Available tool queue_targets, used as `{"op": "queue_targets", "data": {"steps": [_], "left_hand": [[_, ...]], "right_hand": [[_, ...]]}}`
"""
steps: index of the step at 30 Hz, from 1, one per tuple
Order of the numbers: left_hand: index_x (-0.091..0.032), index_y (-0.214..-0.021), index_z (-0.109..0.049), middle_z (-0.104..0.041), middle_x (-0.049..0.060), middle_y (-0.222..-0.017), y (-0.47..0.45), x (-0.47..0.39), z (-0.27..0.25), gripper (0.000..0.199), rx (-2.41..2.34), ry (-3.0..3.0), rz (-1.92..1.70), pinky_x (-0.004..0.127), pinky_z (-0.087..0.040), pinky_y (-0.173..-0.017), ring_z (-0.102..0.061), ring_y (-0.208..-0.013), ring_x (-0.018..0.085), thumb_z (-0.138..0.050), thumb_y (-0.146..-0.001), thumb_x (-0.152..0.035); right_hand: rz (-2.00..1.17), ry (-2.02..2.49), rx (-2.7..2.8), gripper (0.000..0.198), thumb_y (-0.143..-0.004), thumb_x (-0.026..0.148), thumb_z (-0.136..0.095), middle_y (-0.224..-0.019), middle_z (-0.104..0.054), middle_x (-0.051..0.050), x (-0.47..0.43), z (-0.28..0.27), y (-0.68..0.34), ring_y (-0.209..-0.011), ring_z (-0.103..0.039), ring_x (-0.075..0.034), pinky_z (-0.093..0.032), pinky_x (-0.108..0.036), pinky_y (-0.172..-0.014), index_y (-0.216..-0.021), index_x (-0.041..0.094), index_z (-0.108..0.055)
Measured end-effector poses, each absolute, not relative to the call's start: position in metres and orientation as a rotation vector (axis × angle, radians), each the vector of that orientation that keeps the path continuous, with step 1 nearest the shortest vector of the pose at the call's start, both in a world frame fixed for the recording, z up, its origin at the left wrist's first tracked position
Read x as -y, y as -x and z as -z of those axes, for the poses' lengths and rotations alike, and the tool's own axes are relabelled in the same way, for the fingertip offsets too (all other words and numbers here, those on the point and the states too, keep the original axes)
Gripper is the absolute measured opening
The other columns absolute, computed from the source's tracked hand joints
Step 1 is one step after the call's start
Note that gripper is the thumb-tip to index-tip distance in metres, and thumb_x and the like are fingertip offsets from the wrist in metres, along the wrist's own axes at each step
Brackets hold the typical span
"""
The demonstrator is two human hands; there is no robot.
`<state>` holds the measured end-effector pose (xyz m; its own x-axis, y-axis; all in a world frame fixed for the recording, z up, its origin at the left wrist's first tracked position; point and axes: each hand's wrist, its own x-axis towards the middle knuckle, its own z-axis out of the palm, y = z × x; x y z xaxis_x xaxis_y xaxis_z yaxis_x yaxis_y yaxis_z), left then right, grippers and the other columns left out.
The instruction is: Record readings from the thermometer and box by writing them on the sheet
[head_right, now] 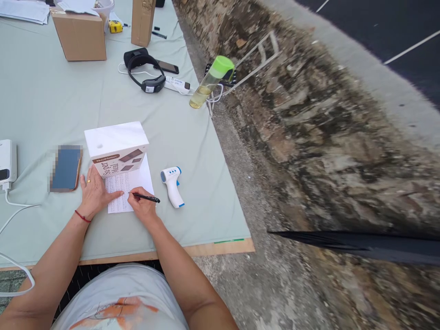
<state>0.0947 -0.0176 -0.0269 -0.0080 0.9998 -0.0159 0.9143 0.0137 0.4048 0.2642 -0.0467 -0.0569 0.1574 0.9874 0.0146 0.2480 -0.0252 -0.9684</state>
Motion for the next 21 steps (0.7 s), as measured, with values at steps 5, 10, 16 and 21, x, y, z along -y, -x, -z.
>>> {"op": "queue_targets", "data": {"steps": [5,10,16,21], "left_hand": [[-0.002,-0.160,0.001,-0.017,0.031,-0.166,-0.0957,0.0174,0.0247,0.135,-1.998,-1.964,-0.385,0.066,-0.005,-0.124,-0.014,-0.156,0.044,-0.083,-0.066,-0.050],[-0.001,-0.160,0.000,-0.016,0.031,-0.166,-0.0960,0.0175,0.0226,0.134,-1.997,-1.955,-0.379,0.066,-0.006,-0.124,-0.014,-0.156,0.044,-0.084,-0.066,-0.048],[0.000,-0.160,-0.001,-0.017,0.031,-0.166,-0.0968,0.0175,0.0213,0.133,-2.009,-1.956,-0.356,0.065,-0.005,-0.124,-0.015,-0.156,0.044,-0.083,-0.067,-0.049],[0.001,-0.159,-0.005,-0.019,0.031,-0.165,-0.0974,0.0178,0.0220,0.133,-2.030,-1.959,-0.354,0.065,-0.007,-0.124,-0.017,-0.156,0.044,-0.084,-0.065,-0.049]], "right_hand": [[-0.972,1.468,1.260,0.011,-0.071,0.035,-0.056,-0.061,-0.060,0.003,0.0468,0.0561,-0.2636,-0.057,-0.054,-0.016,-0.046,-0.031,-0.059,-0.070,0.025,-0.060],[-0.976,1.474,1.254,0.012,-0.071,0.035,-0.056,-0.062,-0.059,0.002,0.0469,0.0552,-0.2639,-0.057,-0.053,-0.016,-0.046,-0.031,-0.060,-0.070,0.024,-0.060],[-0.975,1.483,1.261,0.012,-0.071,0.035,-0.056,-0.061,-0.059,0.003,0.0469,0.0545,-0.2642,-0.057,-0.052,-0.015,-0.045,-0.030,-0.059,-0.070,0.024,-0.060],[-0.960,1.498,1.268,0.014,-0.070,0.036,-0.055,-0.061,-0.059,0.003,0.0466,0.0554,-0.2642,-0.057,-0.052,-0.014,-0.046,-0.030,-0.060,-0.070,0.024,-0.061]]}}
